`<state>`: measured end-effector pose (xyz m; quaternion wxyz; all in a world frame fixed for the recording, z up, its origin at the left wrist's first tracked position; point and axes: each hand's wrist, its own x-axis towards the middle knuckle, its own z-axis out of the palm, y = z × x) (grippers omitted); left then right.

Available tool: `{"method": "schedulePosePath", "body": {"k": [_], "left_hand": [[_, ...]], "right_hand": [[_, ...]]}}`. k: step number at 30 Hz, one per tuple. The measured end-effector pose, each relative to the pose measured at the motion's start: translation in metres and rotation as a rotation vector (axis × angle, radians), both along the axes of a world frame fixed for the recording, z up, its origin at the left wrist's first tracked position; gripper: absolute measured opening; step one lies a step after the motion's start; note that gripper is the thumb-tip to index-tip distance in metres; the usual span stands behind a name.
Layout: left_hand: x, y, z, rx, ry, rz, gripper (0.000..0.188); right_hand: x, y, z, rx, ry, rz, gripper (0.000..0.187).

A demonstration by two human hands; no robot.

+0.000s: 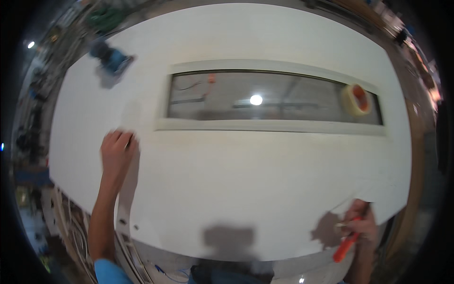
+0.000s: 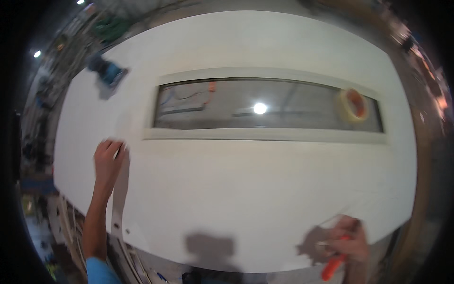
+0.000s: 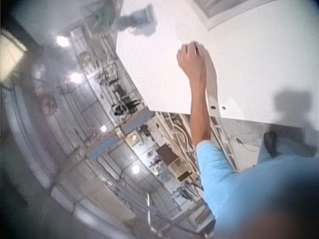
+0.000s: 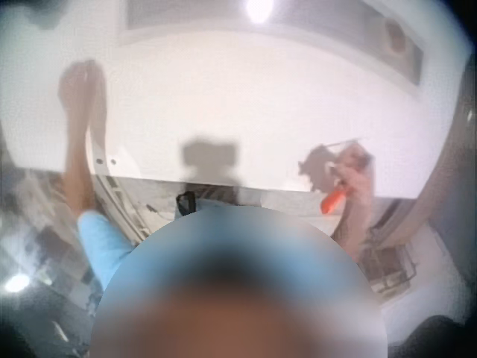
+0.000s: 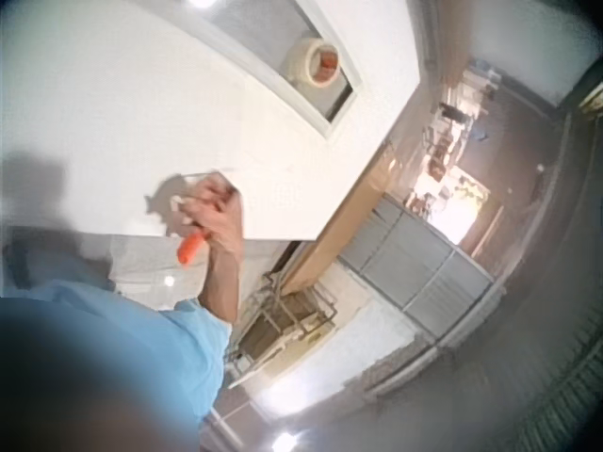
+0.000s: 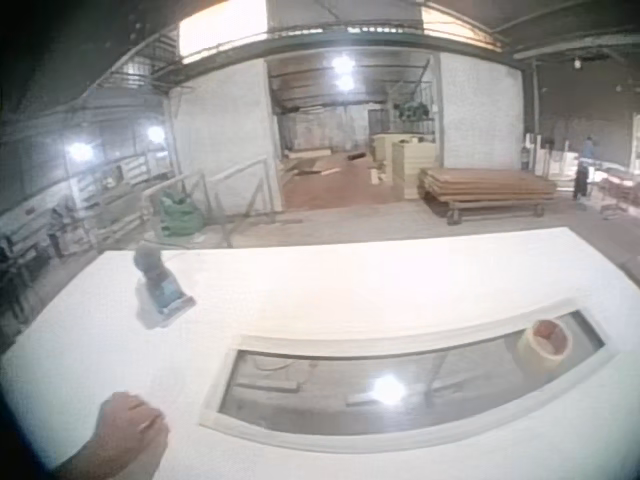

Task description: The person uses a utility knife to trim masking tape along the edges of a rectangular cutout on a large white panel. After removing the tape, the person uses an electric sander to smooth the surface around the cutout.

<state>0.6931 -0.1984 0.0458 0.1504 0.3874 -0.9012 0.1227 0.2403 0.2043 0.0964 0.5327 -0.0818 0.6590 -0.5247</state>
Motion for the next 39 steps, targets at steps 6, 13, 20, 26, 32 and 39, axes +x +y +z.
{"method": "schedulePosePath", "body": {"k": [6,13,20,26,32,39], "left_hand": [[-0.121,0.176,-0.002,0.869,0.467,-0.310,0.055],[-0.278,0.240,0.009,1.818,0.638,-0.222,0.047],[-0.354,0.249,-0.005,1.703,-0.085,-0.905,0.033],[-0.292,0.349,-0.034,2.169,-0.102,-0.649,0.030],[-0.072,0.519,-0.042,2.232,-0.020,0.940,0.057],[-0.072,0.595,-0.092,0.869,-0.425,0.486,0.048]], "right_hand": [[0.023,-0.074,-0.016,0.109,-0.348,0.902,0.037],[-0.017,-0.075,-0.032,-0.149,-0.504,0.237,0.066],[-0.157,-0.015,-0.046,-0.155,-0.467,0.078,0.075],[-0.239,0.034,-0.053,-0.250,-0.290,0.242,0.077],[-0.278,0.026,-0.069,-0.401,-0.684,-0.084,0.072],[-0.202,0.056,-0.071,-0.293,-1.280,0.003,0.077]]}}
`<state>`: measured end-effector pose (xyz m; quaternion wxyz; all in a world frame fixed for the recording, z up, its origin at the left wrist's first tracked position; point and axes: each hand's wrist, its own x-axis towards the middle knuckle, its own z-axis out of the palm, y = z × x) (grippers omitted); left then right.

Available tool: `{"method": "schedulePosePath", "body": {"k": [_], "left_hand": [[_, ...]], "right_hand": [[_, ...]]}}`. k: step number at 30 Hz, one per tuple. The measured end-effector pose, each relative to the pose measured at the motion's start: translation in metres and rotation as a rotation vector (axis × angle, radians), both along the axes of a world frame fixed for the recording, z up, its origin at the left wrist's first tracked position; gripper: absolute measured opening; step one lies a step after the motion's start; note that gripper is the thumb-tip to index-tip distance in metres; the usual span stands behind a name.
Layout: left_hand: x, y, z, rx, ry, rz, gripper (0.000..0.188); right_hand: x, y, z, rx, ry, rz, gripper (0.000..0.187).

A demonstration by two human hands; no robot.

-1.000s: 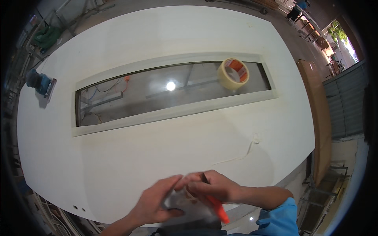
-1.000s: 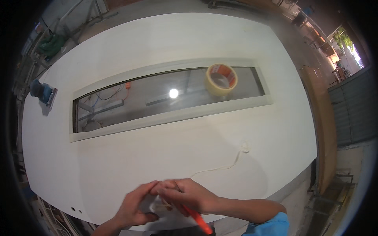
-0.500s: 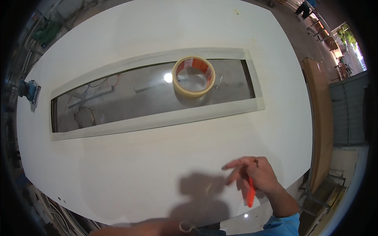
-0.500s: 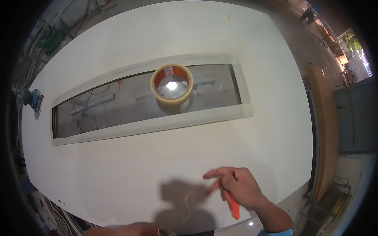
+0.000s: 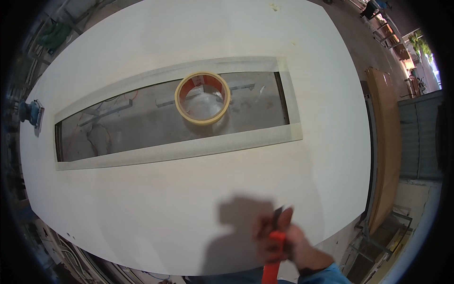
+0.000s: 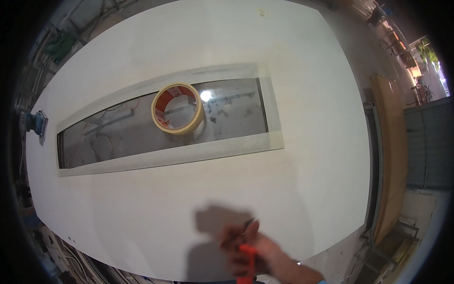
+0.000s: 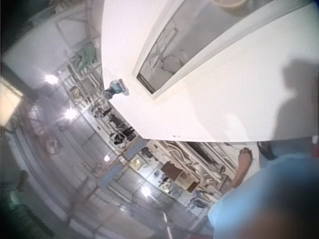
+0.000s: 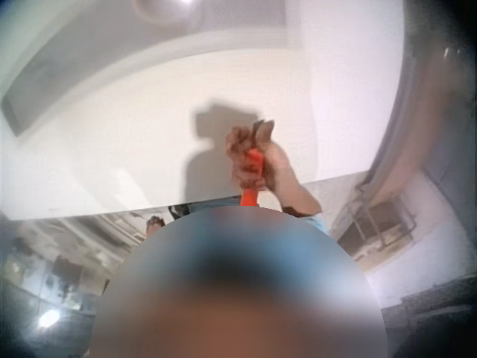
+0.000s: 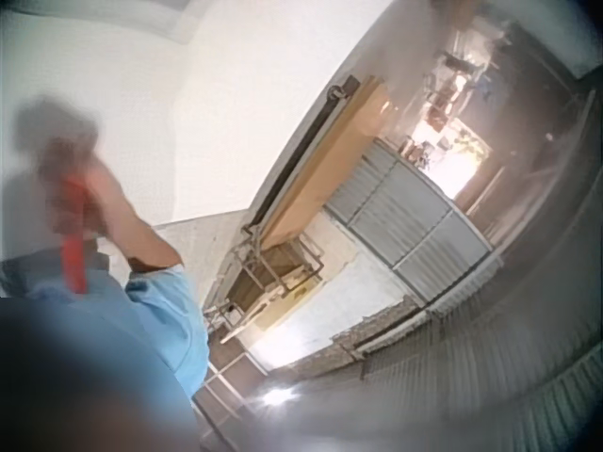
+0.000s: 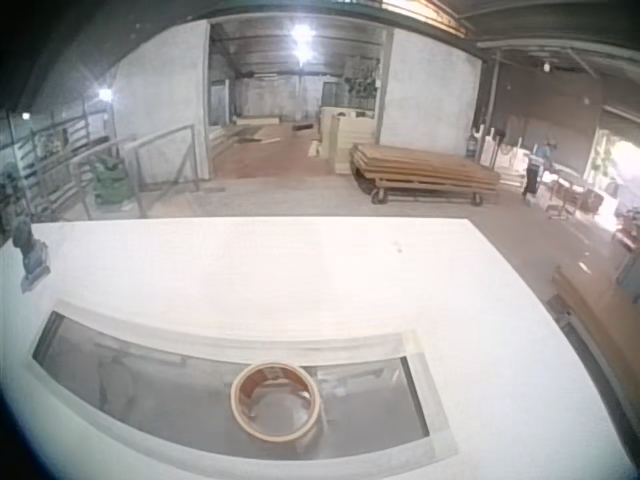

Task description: The person uses a utility knife to trim masking tape along the edges of a rectangular cutout on a large white panel. After removing the tape, the person uses an electric sander to smooth the surface around the cutout.

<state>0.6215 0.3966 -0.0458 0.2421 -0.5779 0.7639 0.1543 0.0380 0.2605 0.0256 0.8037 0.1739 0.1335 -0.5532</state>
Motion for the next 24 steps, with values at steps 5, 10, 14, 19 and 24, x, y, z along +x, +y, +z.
{"method": "schedulePosePath", "body": {"k": [5,10,14,19,24], "left_hand": [[-0.002,-0.055,-0.041,-0.014,-0.069,-0.166,0.038],[0.030,-0.053,-0.025,0.172,-0.139,0.021,0.029],[0.039,-0.069,-0.010,0.144,-0.221,-0.185,0.019],[0.053,-0.115,0.002,0.284,-0.569,0.252,0.026],[0.054,-0.119,0.017,0.135,-0.555,0.149,0.028]], "right_hand": [[0.048,0.017,0.016,0.295,-0.102,-0.189,0.059],[0.046,0.038,0.058,0.504,0.201,-0.109,0.056],[-0.014,0.029,0.046,0.074,1.236,0.143,0.040],[-0.101,-0.028,0.014,-0.262,2.875,0.168,0.035],[-0.122,-0.066,-0.019,-0.580,3.182,-0.132,0.033]]}}
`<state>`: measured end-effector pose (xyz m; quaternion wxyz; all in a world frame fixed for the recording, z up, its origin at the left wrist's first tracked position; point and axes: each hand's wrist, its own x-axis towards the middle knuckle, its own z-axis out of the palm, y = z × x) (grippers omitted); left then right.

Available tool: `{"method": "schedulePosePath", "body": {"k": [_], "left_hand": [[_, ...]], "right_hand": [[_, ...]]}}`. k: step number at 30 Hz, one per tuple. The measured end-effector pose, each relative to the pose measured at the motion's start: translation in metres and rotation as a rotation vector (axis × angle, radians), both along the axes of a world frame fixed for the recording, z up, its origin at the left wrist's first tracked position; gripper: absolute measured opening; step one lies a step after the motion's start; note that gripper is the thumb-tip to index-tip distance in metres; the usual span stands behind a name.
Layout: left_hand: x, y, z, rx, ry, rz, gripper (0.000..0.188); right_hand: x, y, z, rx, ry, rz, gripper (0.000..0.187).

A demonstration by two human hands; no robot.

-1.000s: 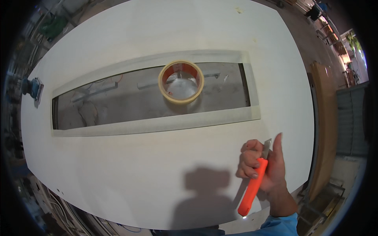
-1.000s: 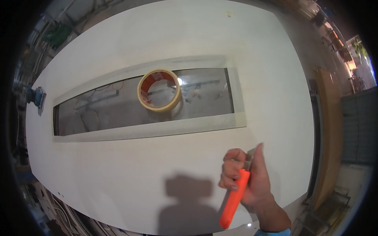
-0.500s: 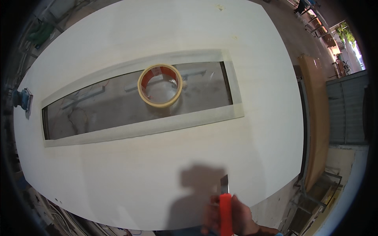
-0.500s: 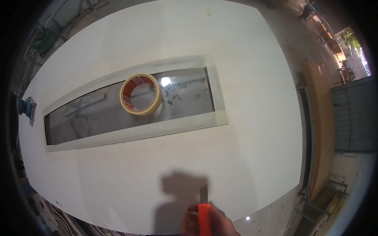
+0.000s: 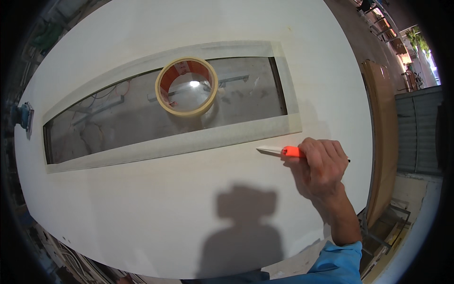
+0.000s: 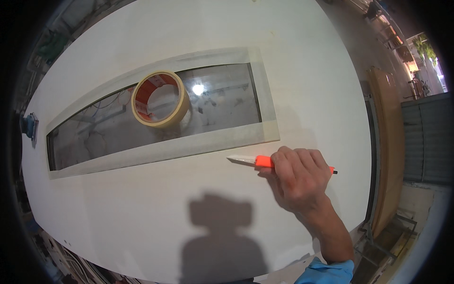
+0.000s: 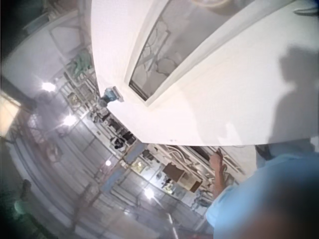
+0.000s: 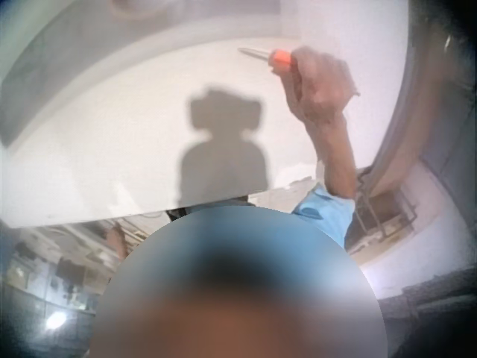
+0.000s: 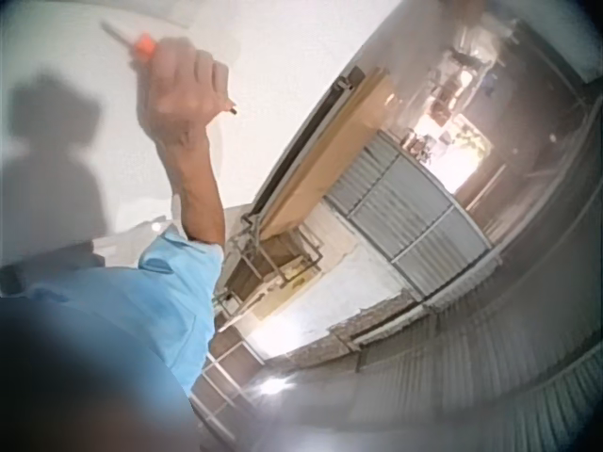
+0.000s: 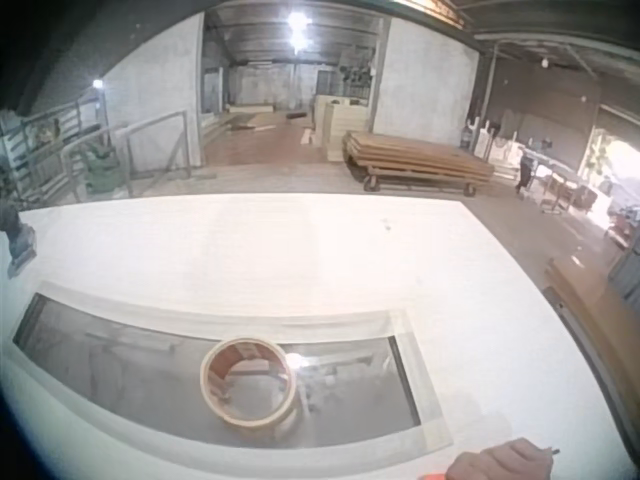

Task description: The person uses a utility knife to trim masking tape along the edges of a rectangular cutout on a large white panel. After removing the tape, the person uses an electric sander to smooth the surface around the cutout.

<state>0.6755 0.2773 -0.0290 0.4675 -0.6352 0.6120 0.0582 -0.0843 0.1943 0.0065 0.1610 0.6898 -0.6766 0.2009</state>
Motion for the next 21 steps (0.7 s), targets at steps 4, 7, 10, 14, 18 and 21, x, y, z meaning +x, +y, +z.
{"method": "schedulePosePath", "body": {"k": [4,7,10,14,18,21], "left_hand": [[-0.018,0.006,0.005,-0.255,0.140,-0.413,0.029],[-0.028,-0.003,0.003,0.112,-0.051,0.072,0.037],[-0.026,-0.015,-0.002,0.101,-0.091,0.106,0.038],[-0.014,-0.021,-0.006,0.046,-0.115,0.096,0.038],[-0.002,-0.022,-0.008,0.020,-0.137,0.097,0.038],[0.003,-0.024,-0.009,0.003,-0.157,0.098,0.038]], "right_hand": [[-0.001,0.001,-0.010,0.007,0.083,0.017,0.033],[-0.005,-0.001,-0.017,-0.009,0.104,0.036,0.032],[-0.010,-0.004,-0.018,0.017,0.110,0.078,0.038],[-0.015,-0.005,-0.017,0.028,0.152,0.087,0.049],[-0.017,-0.007,-0.016,0.022,0.152,0.103,0.048],[-0.020,-0.010,-0.014,0.038,0.155,0.119,0.045]]}}
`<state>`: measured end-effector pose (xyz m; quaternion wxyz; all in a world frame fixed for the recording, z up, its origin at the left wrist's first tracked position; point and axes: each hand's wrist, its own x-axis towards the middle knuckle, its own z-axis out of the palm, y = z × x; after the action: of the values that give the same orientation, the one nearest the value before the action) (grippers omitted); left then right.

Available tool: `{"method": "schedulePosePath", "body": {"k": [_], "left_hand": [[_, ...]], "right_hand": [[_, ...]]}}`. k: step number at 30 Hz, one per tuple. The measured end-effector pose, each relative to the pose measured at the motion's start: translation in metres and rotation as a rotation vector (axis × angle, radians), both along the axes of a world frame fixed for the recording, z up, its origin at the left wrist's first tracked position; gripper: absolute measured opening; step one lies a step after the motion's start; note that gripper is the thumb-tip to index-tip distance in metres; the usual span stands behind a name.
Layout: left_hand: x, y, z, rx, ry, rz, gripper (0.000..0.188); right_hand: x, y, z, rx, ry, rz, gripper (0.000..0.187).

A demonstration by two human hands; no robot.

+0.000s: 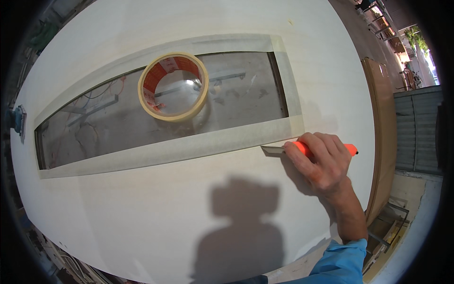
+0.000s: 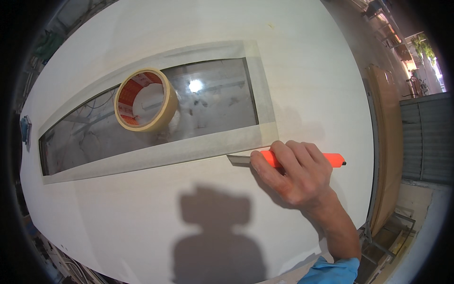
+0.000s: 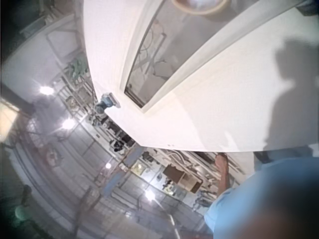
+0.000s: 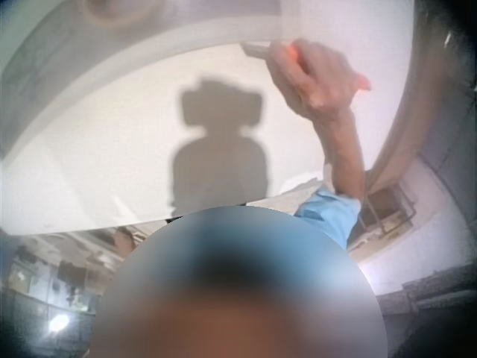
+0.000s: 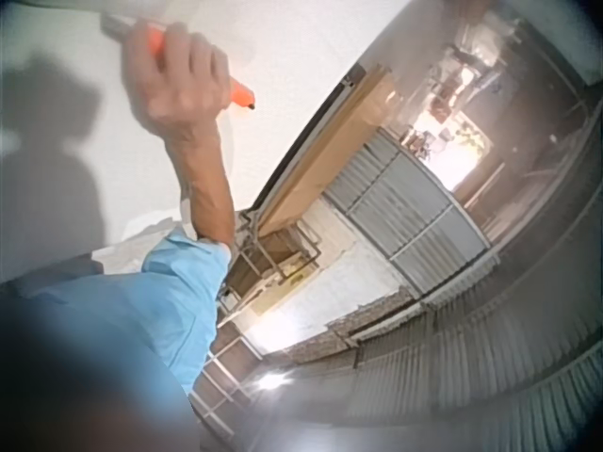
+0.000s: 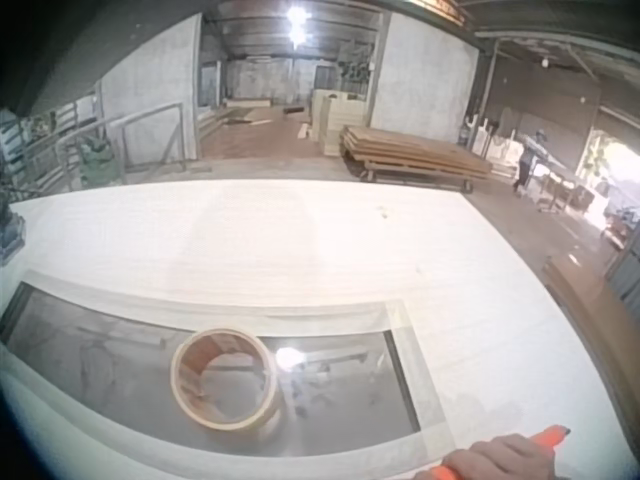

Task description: The person uses a utility knife to trim masking tape along the edges of a rectangular cutout on a large white panel. After removing the tape, the person uses an electric sander to smooth the surface around the cutout.

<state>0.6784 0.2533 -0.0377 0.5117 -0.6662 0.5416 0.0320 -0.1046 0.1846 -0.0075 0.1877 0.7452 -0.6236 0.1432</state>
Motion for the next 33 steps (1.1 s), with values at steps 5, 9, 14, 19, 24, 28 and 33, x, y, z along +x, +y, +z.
{"method": "schedulePosePath", "body": {"k": [5,9,14,19,24,28,33], "left_hand": [[0.007,-0.003,0.000,-0.026,-0.048,0.008,0.039],[0.024,-0.002,0.000,-0.044,-0.102,0.012,0.039],[0.056,-0.005,0.005,-0.177,-0.305,-0.086,0.040],[0.036,-0.057,0.033,-0.846,-0.137,-0.357,0.035],[-0.089,-0.150,0.075,-1.269,0.518,-0.720,0.030],[-0.231,-0.187,0.075,-1.027,1.107,-0.789,0.036],[-0.397,-0.210,0.057,-0.491,1.513,-1.136,0.032]], "right_hand": [[-0.010,-0.009,0.000,-0.001,-0.044,0.029,0.040],[-0.010,-0.009,-0.003,-0.019,-0.005,0.025,0.038],[-0.012,-0.007,-0.006,-0.042,-0.056,0.031,0.039],[-0.011,-0.010,-0.004,-0.029,-0.033,0.043,0.035],[-0.005,-0.020,0.007,0.050,-0.005,0.015,0.023],[-0.016,-0.033,0.020,0.271,-0.086,0.047,0.025],[-0.032,-0.046,0.028,0.420,-0.083,0.147,0.021]]}}
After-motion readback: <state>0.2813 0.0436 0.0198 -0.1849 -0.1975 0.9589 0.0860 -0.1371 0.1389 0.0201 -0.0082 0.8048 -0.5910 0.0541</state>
